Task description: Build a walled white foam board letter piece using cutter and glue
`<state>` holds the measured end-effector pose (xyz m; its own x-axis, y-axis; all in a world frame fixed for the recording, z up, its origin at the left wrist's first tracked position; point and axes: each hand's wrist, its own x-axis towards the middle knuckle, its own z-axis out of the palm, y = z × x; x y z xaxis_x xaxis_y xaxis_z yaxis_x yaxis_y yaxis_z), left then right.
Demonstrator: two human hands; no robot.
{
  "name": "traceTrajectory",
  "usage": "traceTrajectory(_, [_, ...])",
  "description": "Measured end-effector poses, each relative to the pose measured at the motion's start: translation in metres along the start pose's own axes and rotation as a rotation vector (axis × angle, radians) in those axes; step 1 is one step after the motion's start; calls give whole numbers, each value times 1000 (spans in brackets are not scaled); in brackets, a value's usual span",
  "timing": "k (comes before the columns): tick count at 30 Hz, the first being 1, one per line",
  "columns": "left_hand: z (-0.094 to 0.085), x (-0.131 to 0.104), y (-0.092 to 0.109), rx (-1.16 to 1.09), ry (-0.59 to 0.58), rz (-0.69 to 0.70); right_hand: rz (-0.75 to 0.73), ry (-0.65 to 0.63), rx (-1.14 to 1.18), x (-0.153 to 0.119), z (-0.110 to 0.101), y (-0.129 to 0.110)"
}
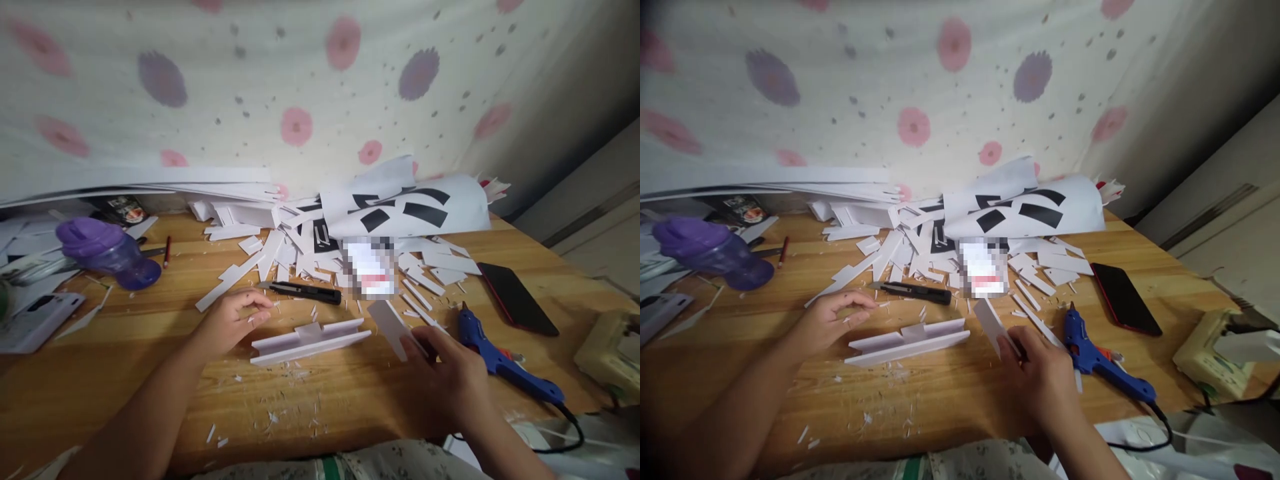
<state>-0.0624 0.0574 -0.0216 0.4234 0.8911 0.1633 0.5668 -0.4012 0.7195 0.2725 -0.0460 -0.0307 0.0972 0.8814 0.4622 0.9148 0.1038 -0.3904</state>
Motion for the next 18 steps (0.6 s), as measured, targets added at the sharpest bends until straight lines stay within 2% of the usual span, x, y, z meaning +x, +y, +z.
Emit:
traceTrajectory(5, [0,1,-1,12,67,5,15,-141,33,10,0,0])
traceTrajectory(11, [0,1,-2,14,75,9,-30,-283,-10,18,-1,19])
traceTrajectory(15, [0,3,-5,15,82,-6,-133,-260,-246,30,-8,43])
traceTrajectory(18, [0,6,-6,9,90,-18,-143,-247,-384,61,-26,77])
